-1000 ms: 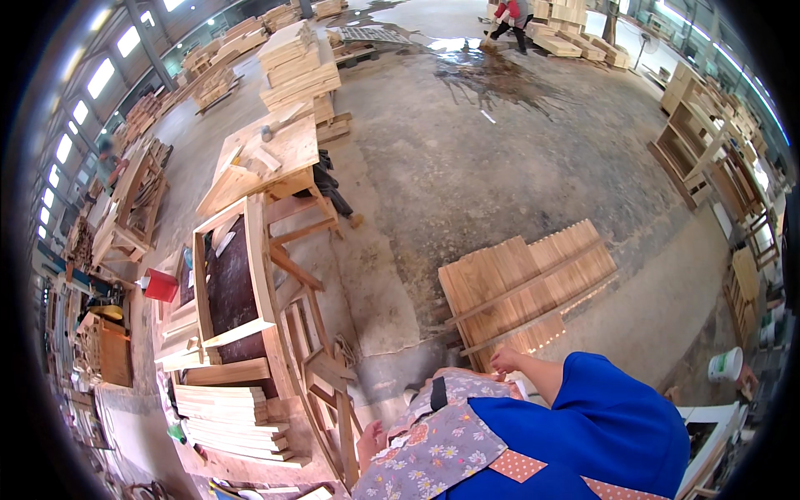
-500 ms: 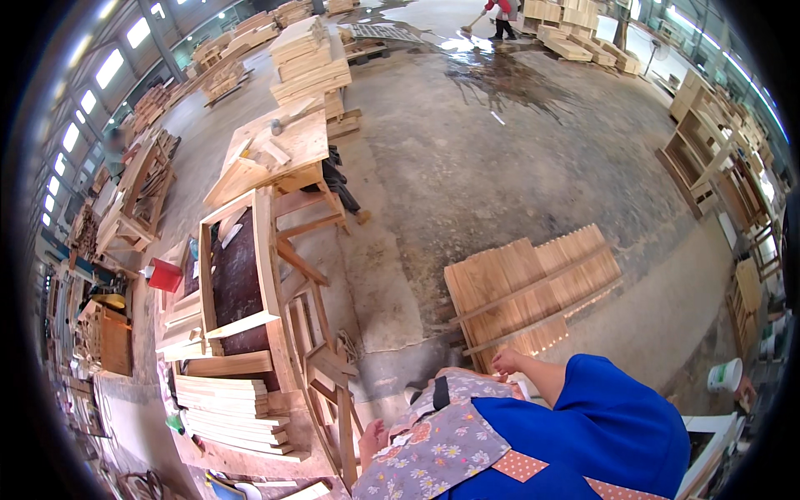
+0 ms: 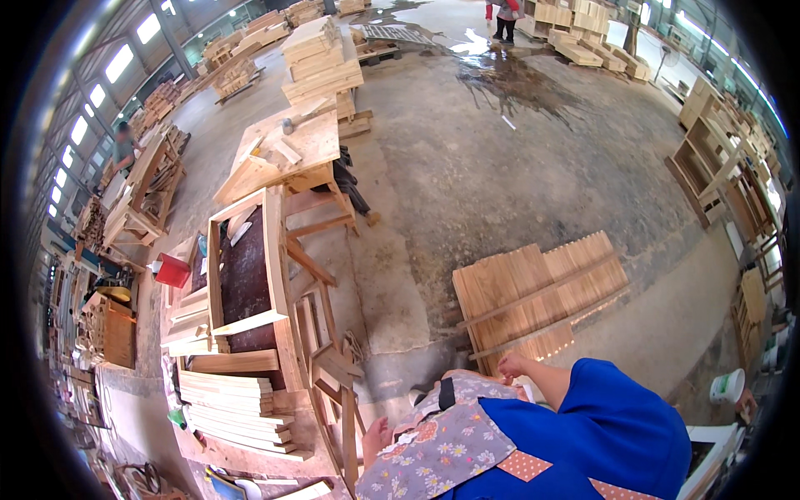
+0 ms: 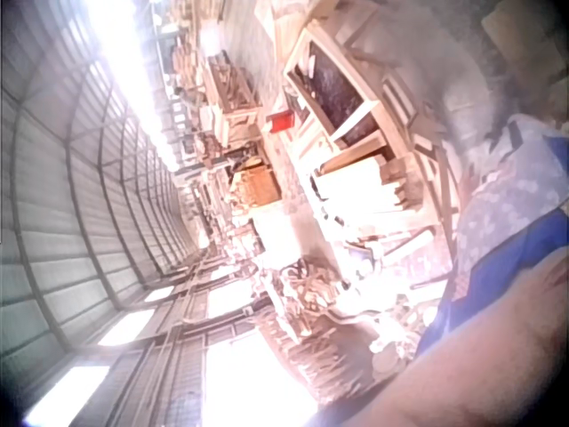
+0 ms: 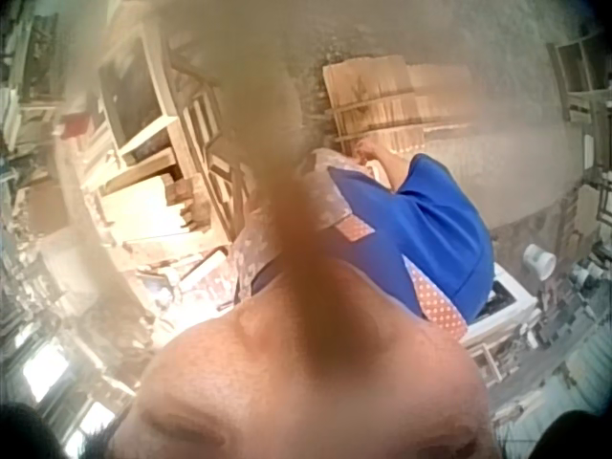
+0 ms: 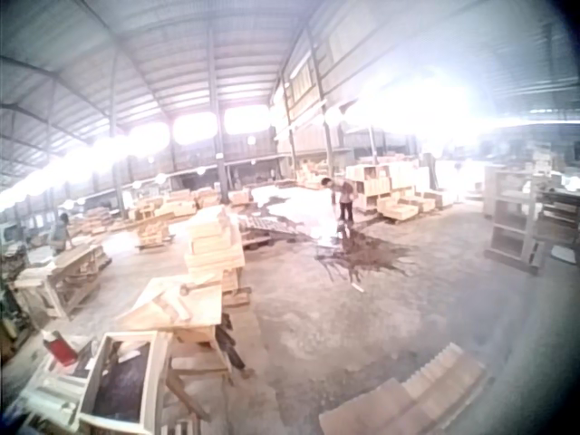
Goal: The person assembles a wooden frame by joining wooden boards with pre-cut joints, then moves the assembly to a pile of similar wooden components.
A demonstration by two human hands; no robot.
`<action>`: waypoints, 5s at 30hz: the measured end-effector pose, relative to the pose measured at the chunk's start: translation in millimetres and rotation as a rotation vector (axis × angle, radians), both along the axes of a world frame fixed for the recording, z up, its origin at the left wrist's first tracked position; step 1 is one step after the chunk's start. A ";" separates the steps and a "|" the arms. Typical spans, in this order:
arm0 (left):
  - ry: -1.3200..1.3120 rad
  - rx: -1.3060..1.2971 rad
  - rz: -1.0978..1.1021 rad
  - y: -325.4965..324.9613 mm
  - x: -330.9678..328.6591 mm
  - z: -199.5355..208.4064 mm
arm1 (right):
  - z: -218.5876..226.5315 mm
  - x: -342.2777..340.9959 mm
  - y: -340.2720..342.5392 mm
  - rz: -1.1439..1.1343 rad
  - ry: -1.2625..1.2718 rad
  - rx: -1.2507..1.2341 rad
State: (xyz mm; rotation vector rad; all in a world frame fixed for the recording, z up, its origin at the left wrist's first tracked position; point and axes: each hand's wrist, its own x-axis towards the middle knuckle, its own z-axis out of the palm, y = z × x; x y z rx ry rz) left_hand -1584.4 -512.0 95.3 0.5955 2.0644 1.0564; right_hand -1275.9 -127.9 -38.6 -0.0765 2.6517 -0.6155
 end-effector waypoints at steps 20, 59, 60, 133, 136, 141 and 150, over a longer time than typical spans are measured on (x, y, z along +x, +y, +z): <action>0.141 -0.034 -0.113 8.7 -2.8 22.6 | 1.6 -5.4 -15.4 -1.032 -0.436 -0.631; 0.173 -0.239 -0.134 43.3 8.8 103.7 | -44.8 11.0 5.3 -0.466 -0.245 -0.747; 0.178 -0.231 -0.115 43.8 9.1 106.0 | -48.6 4.5 11.2 -0.043 -0.057 -0.323; -0.378 1.918 -0.755 261.9 13.5 429.3 | 58.9 106.2 -161.7 -1.637 -0.355 -0.297; -0.534 1.891 -0.832 275.5 28.5 425.0 | 70.7 119.6 -201.1 -1.756 -0.289 -0.383; -0.790 1.832 -0.922 289.9 47.7 416.4 | 83.9 139.2 -270.2 -1.959 -0.163 -0.352; -1.726 1.251 -0.923 338.4 -4.5 434.0 | 29.8 169.8 -360.8 -1.832 -0.098 -0.207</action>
